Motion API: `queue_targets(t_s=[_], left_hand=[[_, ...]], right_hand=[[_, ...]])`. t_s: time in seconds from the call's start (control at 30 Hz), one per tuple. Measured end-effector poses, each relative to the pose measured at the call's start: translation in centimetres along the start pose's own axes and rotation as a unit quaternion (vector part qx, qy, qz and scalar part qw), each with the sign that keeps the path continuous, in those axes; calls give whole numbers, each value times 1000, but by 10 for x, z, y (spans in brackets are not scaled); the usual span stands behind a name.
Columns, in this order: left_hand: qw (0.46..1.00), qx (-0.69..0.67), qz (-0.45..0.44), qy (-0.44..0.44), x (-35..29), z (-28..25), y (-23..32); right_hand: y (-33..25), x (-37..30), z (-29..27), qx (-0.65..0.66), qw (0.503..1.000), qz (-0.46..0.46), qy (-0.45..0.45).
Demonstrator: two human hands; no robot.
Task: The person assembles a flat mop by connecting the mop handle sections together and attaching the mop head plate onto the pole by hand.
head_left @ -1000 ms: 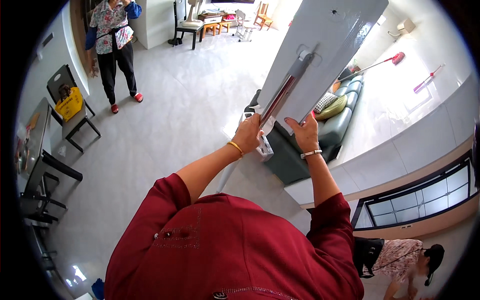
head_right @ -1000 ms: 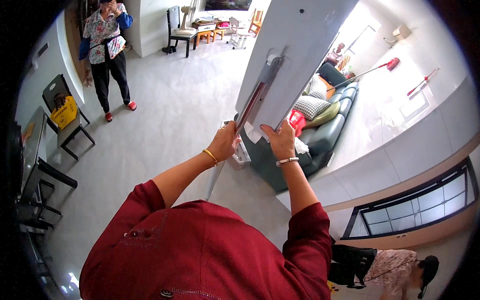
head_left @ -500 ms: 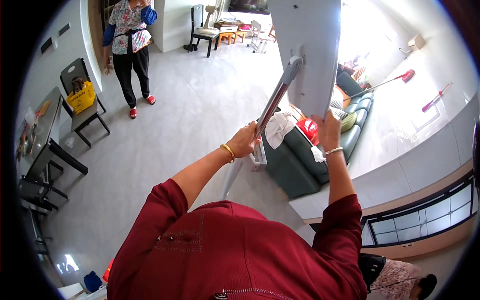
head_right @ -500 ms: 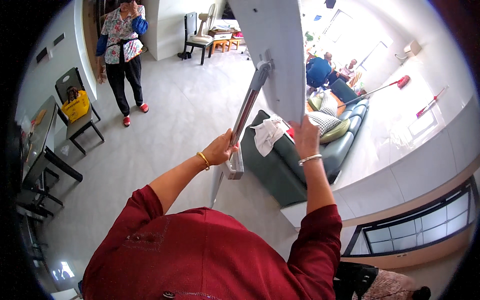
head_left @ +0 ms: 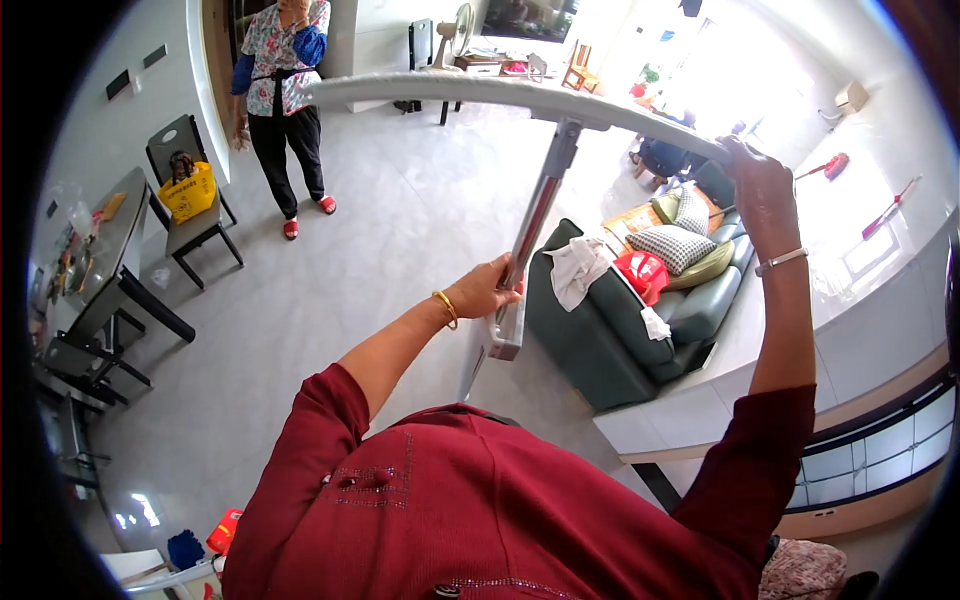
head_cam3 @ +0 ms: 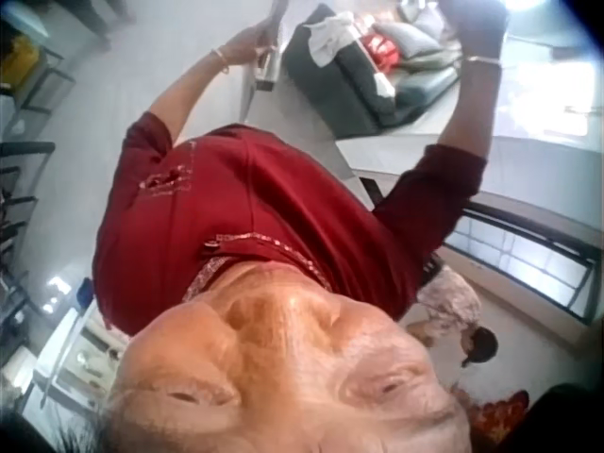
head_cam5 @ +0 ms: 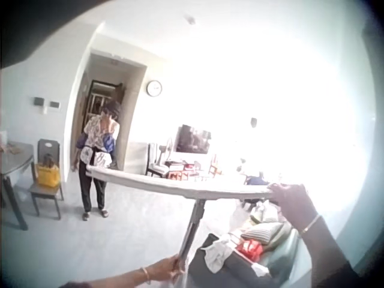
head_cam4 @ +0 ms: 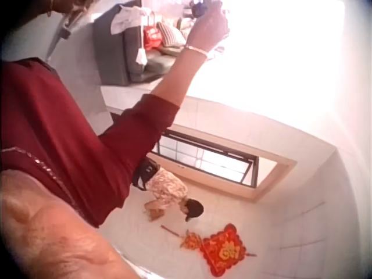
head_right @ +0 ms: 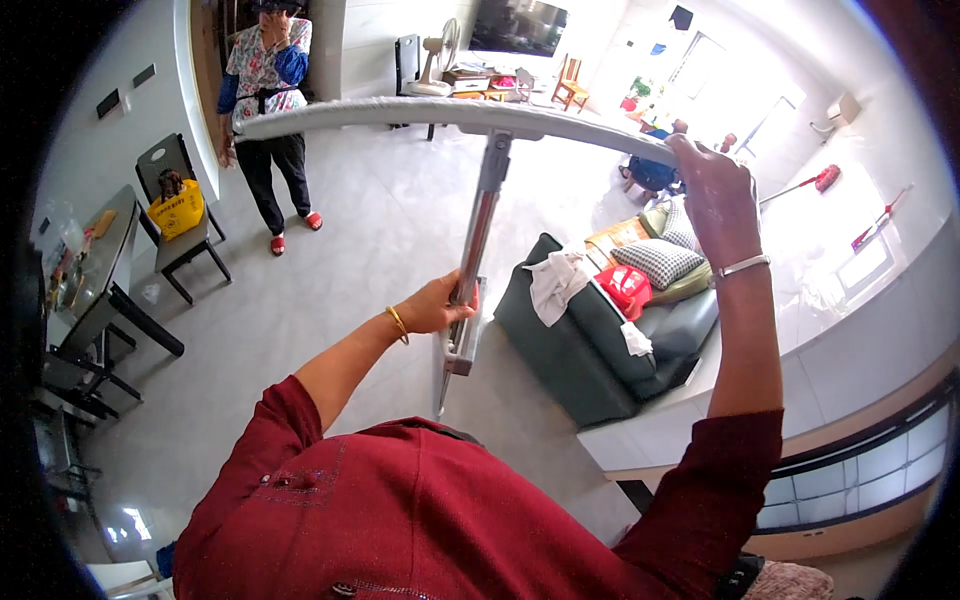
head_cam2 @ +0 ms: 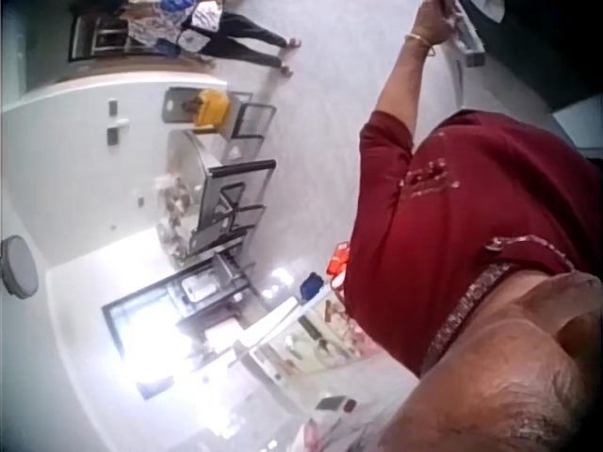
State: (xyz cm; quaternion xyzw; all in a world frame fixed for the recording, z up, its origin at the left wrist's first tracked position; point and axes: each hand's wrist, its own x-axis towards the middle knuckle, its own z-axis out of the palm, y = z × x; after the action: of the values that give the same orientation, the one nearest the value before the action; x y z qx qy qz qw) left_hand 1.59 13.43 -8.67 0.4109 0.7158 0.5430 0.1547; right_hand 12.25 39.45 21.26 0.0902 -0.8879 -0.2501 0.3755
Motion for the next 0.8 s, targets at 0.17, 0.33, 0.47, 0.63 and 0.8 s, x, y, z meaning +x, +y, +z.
queue_targets(t_s=[0.17,0.33,0.47,0.63,0.8], left_hand=[[973,-104,126,160,13,-38,64],[923,-267,173,216,26,-100,153],[922,-300,175,171,44,-103,153],[908,-323,152,221,46,-90,166],[897,-349,165,215,35,-105,159]], right_hand=[[-34,12,-16,-26,999,3,-24],[-48,34,-28,40,999,-7,-9],[-53,43,-8,85,991,-63,85],[-115,82,-14,178,974,-112,86],[-107,83,-21,125,991,-49,-17]])
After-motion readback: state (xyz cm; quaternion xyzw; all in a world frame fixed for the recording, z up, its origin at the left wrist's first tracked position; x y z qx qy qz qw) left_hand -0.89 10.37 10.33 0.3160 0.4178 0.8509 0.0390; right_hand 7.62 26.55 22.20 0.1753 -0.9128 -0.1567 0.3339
